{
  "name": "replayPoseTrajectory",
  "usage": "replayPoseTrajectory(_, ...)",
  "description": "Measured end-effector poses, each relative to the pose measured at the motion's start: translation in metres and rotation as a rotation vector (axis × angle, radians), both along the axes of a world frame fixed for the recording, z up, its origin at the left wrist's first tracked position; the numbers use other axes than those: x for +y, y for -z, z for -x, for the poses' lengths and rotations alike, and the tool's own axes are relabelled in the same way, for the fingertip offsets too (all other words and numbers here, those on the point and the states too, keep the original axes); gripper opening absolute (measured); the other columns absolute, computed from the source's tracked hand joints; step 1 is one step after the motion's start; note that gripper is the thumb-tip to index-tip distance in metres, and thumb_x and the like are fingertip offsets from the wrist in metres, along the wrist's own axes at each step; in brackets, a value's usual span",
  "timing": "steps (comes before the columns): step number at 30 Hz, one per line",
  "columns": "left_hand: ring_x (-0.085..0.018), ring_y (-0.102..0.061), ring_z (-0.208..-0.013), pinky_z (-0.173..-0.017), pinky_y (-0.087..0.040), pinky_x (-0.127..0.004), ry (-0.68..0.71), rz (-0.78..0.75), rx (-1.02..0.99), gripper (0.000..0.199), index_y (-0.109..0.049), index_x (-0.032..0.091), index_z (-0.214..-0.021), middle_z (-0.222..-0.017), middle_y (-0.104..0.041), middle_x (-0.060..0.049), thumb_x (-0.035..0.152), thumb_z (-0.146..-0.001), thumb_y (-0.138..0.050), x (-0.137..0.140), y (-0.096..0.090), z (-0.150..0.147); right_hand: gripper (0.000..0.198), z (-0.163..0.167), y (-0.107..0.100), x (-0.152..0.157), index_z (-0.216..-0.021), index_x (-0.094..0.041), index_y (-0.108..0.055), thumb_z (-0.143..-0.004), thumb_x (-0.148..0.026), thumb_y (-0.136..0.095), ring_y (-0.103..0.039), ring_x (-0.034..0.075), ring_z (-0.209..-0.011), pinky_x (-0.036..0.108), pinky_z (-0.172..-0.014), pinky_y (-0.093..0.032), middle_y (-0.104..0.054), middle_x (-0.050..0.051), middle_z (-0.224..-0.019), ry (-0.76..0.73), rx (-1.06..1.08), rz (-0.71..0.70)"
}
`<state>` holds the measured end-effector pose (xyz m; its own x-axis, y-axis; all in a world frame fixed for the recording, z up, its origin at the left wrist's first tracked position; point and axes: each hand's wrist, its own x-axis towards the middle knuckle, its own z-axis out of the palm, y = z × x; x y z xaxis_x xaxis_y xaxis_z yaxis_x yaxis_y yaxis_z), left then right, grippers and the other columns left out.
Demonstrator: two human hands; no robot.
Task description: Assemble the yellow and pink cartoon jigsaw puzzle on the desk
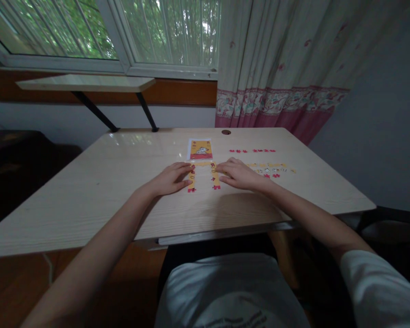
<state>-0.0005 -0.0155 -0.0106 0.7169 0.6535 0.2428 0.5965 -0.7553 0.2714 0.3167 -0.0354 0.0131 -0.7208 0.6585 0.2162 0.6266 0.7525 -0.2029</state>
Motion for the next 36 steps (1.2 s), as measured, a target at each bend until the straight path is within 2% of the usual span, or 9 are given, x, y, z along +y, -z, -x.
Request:
replayPoseTrajectory(4,-0.034,-0.039,-0.144,-0.116,-0.033,-0.054,-0.086,0.016,0.150,0.071,-0.047,0.015,-0.148,-0.153,-0.047,-0.017,0.065,-0.098,-0.035,0.002,0.001,-0.002,0.049,0.013,0.000,0.006,-0.145,-0.013,-0.053,-0.103,-0.034,-0.038,-0.048,0.033,-0.133,0.049,-0.110,-0.037,-0.052,0.012,-0.151,0.090,-0.186,-0.027)
replayPoseTrajectory(9,-0.036,-0.033,-0.147,-0.114,-0.033,-0.058,-0.151,0.022,0.300,0.075,-0.039,0.017,-0.154,-0.160,-0.037,-0.017,0.067,-0.099,-0.026,-0.006,-0.002,-0.009,0.060,0.025,0.012,0.008,-0.152,-0.010,-0.044,-0.103,-0.042,-0.031,-0.034,0.033,-0.148,0.053,-0.121,-0.024,-0.041,0.015,-0.158,0.124,-0.315,-0.035)
replayPoseTrajectory(12,-0.035,-0.031,-0.148,-0.114,-0.032,-0.057,-0.148,0.029,0.336,0.076,-0.037,0.016,-0.155,-0.160,-0.036,-0.017,0.067,-0.099,-0.022,-0.008,-0.004,-0.011,0.062,0.027,0.016,0.010,-0.153,-0.012,-0.041,-0.103,-0.046,-0.029,-0.031,0.032,-0.150,0.054,-0.123,-0.021,-0.039,0.014,-0.160,0.128,-0.331,-0.018)
replayPoseTrajectory(17,-0.032,-0.031,-0.149,-0.115,-0.031,-0.054,-0.157,0.052,0.318,0.077,-0.035,0.018,-0.155,-0.161,-0.034,-0.017,0.068,-0.099,-0.022,-0.004,-0.004,-0.010,0.065,0.027,0.017,0.015,-0.155,-0.007,-0.037,-0.102,-0.044,-0.026,-0.028,0.033,-0.151,0.057,-0.124,-0.017,-0.034,0.016,-0.161,0.134,-0.351,0.001)
replayPoseTrajectory(36,-0.031,-0.032,-0.149,-0.116,-0.031,-0.052,-0.154,0.059,0.270,0.080,-0.038,0.017,-0.154,-0.161,-0.036,-0.016,0.070,-0.097,-0.023,0.006,0.001,-0.008,0.064,0.026,0.019,0.020,-0.155,-0.010,-0.038,-0.102,-0.044,-0.029,-0.030,0.034,-0.150,0.059,-0.123,-0.019,-0.035,0.015,-0.161,0.136,-0.315,-0.004)
